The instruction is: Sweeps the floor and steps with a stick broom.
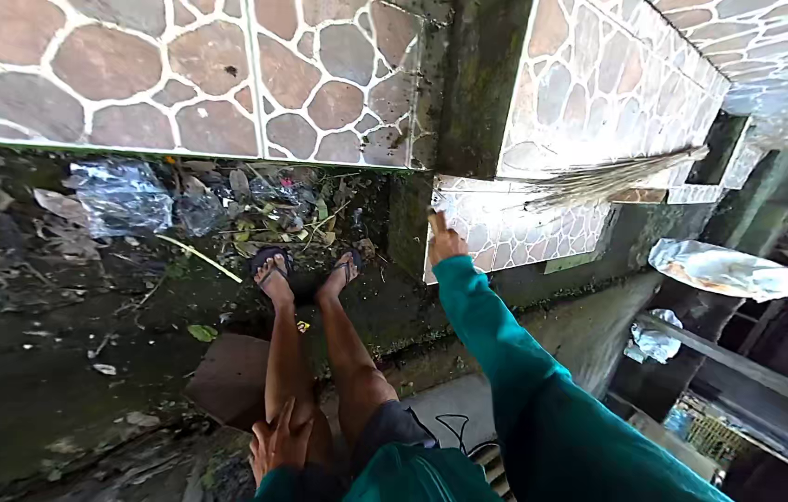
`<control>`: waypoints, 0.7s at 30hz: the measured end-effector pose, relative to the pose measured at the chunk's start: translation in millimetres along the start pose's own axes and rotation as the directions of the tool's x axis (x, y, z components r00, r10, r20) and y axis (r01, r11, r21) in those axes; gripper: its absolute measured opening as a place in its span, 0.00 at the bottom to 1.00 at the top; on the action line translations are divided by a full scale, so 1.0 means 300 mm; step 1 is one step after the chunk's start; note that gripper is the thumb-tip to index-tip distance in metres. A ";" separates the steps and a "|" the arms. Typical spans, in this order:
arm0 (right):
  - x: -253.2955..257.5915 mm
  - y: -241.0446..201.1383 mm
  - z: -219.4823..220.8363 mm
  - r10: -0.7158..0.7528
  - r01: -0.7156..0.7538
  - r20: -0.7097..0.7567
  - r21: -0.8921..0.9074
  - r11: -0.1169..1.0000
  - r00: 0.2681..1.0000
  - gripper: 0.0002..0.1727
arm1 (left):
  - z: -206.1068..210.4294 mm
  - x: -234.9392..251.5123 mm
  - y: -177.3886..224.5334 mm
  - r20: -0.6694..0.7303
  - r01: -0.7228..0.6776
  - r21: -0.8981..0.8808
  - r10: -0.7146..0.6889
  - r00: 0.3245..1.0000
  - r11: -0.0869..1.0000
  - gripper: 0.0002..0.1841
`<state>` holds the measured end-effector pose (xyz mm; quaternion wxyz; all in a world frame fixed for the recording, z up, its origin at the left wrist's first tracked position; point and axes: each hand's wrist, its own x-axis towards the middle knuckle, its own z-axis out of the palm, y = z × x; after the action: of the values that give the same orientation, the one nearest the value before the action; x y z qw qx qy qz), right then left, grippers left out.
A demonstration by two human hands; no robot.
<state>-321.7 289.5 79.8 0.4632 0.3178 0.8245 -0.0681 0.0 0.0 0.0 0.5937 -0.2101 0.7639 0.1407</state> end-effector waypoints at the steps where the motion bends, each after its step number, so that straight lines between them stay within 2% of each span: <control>1: -0.069 -0.125 -0.127 0.188 -0.207 0.179 0.094 0.974 0.966 0.27 | 0.000 -0.009 0.014 -0.027 -0.064 0.030 0.065 0.998 0.997 0.34; 2: -0.103 -0.169 -0.182 0.255 -0.310 0.278 0.176 0.934 0.926 0.25 | -0.013 -0.022 0.041 -0.047 -0.148 0.041 0.150 0.988 0.988 0.32; 3: -0.104 -0.124 -0.158 0.172 -0.247 0.286 0.251 0.936 0.943 0.23 | -0.043 -0.031 0.096 -0.034 -0.215 0.030 0.216 0.976 0.976 0.29; 4: -0.081 0.007 -0.059 -0.090 0.037 0.161 0.308 0.951 0.983 0.24 | -0.068 -0.035 0.172 -0.021 -0.272 -0.048 0.271 0.962 0.961 0.27; 5: -0.010 0.183 0.138 -0.410 0.440 -0.160 0.339 0.832 0.898 0.28 | -0.094 -0.057 0.270 0.009 -0.306 -0.267 0.320 0.947 0.914 0.27; 6: -0.003 0.241 0.228 -0.404 0.415 -0.115 0.404 0.815 0.907 0.32 | -0.114 -0.084 0.373 0.089 -0.251 -0.548 0.354 0.931 0.798 0.30; 7: -0.048 0.250 0.261 -0.331 0.289 0.005 0.474 0.832 0.944 0.35 | -0.157 -0.124 0.494 0.208 -0.104 -0.746 0.379 0.902 0.658 0.34; 8: -0.114 0.248 0.283 -0.293 0.211 0.066 0.547 0.810 0.954 0.35 | -0.219 -0.175 0.622 0.293 0.040 -0.842 0.394 0.871 0.538 0.38; 9: -0.189 0.247 0.305 -0.302 0.201 0.079 0.584 0.787 0.950 0.31 | -0.288 -0.242 0.741 0.315 0.144 -0.897 0.374 0.873 0.418 0.40; 10: -0.258 0.254 0.330 -0.354 0.252 0.062 0.590 0.767 0.933 0.28 | -0.320 -0.287 0.812 0.268 0.159 -0.942 0.374 0.888 0.295 0.41; 11: -0.307 0.270 0.336 -0.418 0.305 0.046 0.610 0.731 0.907 0.26 | -0.302 -0.288 0.826 0.155 0.112 -0.986 0.454 0.878 0.120 0.39; 12: -0.336 0.298 0.313 -0.500 0.369 0.040 0.624 0.688 0.865 0.25 | -0.282 -0.278 0.820 0.103 0.117 -0.993 0.521 0.848 0.005 0.34; 13: -0.347 0.332 0.265 -0.550 0.422 0.002 0.638 0.644 0.835 0.23 | -0.264 -0.272 0.812 0.072 0.119 -0.991 0.503 0.861 -0.061 0.27; 14: -0.342 0.373 0.189 -0.542 0.462 -0.082 0.637 0.617 0.836 0.20 | -0.266 -0.274 0.807 0.079 0.122 -0.990 0.439 0.895 -0.070 0.21; 15: -0.311 0.433 0.096 -0.489 0.500 -0.197 0.595 0.629 0.850 0.19 | -0.278 -0.278 0.800 0.112 0.138 -0.989 0.333 0.936 -0.053 0.21; 17: -0.172 0.616 -0.113 -0.281 0.446 -0.374 0.490 0.749 0.884 0.21 | -0.283 -0.249 0.730 0.142 0.143 -0.990 0.177 0.974 0.006 0.21; 18: -0.055 0.740 -0.193 -0.161 0.412 -0.491 0.459 0.787 0.856 0.21 | -0.282 -0.232 0.680 0.127 0.121 -0.991 0.138 0.982 0.052 0.18; 19: 0.088 0.877 -0.262 -0.049 0.366 -0.608 0.409 0.836 0.792 0.22 | -0.288 -0.222 0.633 0.108 0.096 -0.989 0.110 0.988 0.110 0.14; 20: 0.225 1.001 -0.341 0.065 0.270 -0.667 0.387 0.882 0.742 0.24 | -0.302 -0.226 0.596 0.100 0.090 -0.982 0.056 0.993 0.163 0.12; 21: 0.337 1.095 -0.424 0.177 0.134 -0.655 0.396 0.908 0.734 0.29 | -0.323 -0.242 0.565 0.098 0.097 -0.973 -0.002 0.995 0.210 0.12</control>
<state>-257.8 647.1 129.5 0.0523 0.4217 0.8977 -0.1169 -149.9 114.1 89.0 0.3626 -0.5548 0.4760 0.5781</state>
